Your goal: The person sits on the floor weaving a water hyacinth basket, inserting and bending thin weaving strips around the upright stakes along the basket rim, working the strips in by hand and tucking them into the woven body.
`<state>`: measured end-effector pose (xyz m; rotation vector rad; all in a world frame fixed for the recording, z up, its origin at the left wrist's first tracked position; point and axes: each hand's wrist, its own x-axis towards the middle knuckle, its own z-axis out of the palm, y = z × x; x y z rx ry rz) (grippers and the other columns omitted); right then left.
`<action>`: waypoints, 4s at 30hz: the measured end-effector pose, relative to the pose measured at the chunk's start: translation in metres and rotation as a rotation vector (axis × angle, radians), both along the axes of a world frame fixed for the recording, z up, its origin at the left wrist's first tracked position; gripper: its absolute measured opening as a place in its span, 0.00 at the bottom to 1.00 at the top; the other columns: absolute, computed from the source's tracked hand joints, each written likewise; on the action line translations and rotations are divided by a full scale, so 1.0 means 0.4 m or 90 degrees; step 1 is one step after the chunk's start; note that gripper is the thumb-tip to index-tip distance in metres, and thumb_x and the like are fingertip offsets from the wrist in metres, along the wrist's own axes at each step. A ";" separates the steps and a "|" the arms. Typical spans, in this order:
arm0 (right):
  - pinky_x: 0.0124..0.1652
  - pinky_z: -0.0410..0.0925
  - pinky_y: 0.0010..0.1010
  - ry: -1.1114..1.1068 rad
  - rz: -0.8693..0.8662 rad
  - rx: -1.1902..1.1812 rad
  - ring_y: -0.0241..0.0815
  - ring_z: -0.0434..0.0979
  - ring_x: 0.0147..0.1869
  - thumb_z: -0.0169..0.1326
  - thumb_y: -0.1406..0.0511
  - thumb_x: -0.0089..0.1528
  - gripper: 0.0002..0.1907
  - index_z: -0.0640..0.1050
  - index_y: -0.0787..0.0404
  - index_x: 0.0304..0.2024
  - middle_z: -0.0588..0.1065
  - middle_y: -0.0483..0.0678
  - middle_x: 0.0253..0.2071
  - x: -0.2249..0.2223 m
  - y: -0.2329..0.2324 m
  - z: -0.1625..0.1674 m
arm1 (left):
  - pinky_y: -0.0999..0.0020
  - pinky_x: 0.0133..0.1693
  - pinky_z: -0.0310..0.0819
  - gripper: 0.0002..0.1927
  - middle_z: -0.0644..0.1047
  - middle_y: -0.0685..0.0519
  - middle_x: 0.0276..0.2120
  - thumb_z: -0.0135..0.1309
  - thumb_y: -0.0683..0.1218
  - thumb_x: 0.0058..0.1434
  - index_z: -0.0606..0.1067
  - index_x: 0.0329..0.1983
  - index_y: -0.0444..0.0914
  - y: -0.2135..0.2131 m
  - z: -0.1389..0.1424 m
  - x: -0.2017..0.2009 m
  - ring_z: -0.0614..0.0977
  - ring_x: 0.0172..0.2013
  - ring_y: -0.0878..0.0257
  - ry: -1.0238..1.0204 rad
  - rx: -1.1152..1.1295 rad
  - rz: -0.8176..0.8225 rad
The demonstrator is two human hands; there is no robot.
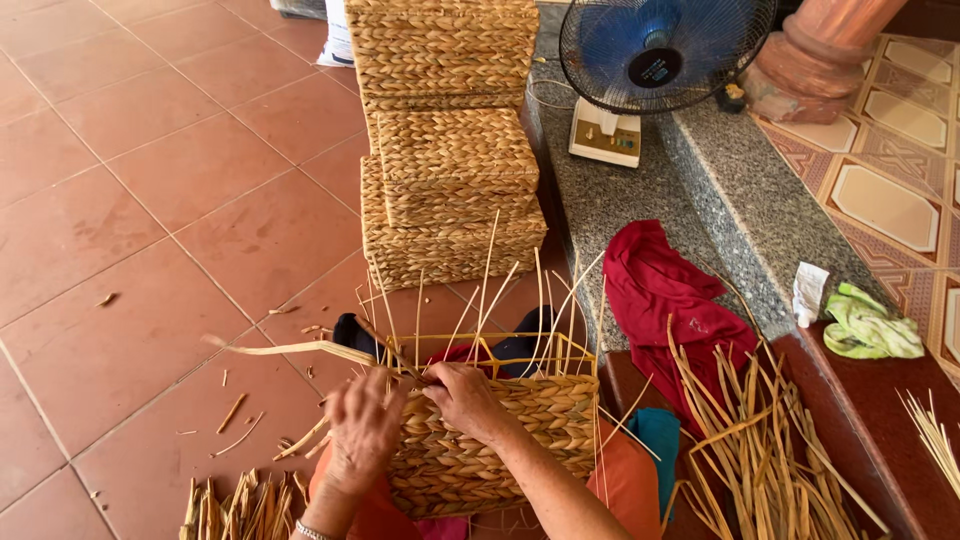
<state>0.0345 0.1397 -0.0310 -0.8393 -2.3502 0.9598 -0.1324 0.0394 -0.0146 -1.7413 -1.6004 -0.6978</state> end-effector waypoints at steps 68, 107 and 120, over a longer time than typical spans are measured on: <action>0.44 0.77 0.36 0.005 0.098 -0.024 0.47 0.82 0.42 0.57 0.71 0.63 0.08 0.80 0.64 0.45 0.80 0.54 0.42 -0.038 -0.013 0.029 | 0.47 0.58 0.67 0.16 0.76 0.59 0.37 0.60 0.40 0.54 0.81 0.43 0.51 -0.091 0.037 -0.076 0.76 0.43 0.61 -0.103 -0.178 0.078; 0.35 0.74 0.36 0.060 -0.012 0.158 0.44 0.82 0.32 0.61 0.72 0.60 0.01 0.81 0.63 0.34 0.80 0.50 0.30 -0.076 -0.020 -0.018 | 0.54 0.57 0.77 0.15 0.81 0.39 0.51 0.43 0.45 0.74 0.76 0.54 0.31 -0.113 -0.028 -0.043 0.82 0.53 0.48 -1.111 -0.113 -0.382; 0.27 0.73 0.32 0.091 -0.112 0.116 0.39 0.80 0.24 0.60 0.64 0.64 0.10 0.82 0.63 0.30 0.80 0.48 0.24 -0.084 -0.032 -0.050 | 0.58 0.49 0.76 0.12 0.84 0.53 0.40 0.59 0.51 0.60 0.83 0.44 0.44 -0.050 -0.109 -0.152 0.83 0.44 0.59 -0.610 -0.398 -0.038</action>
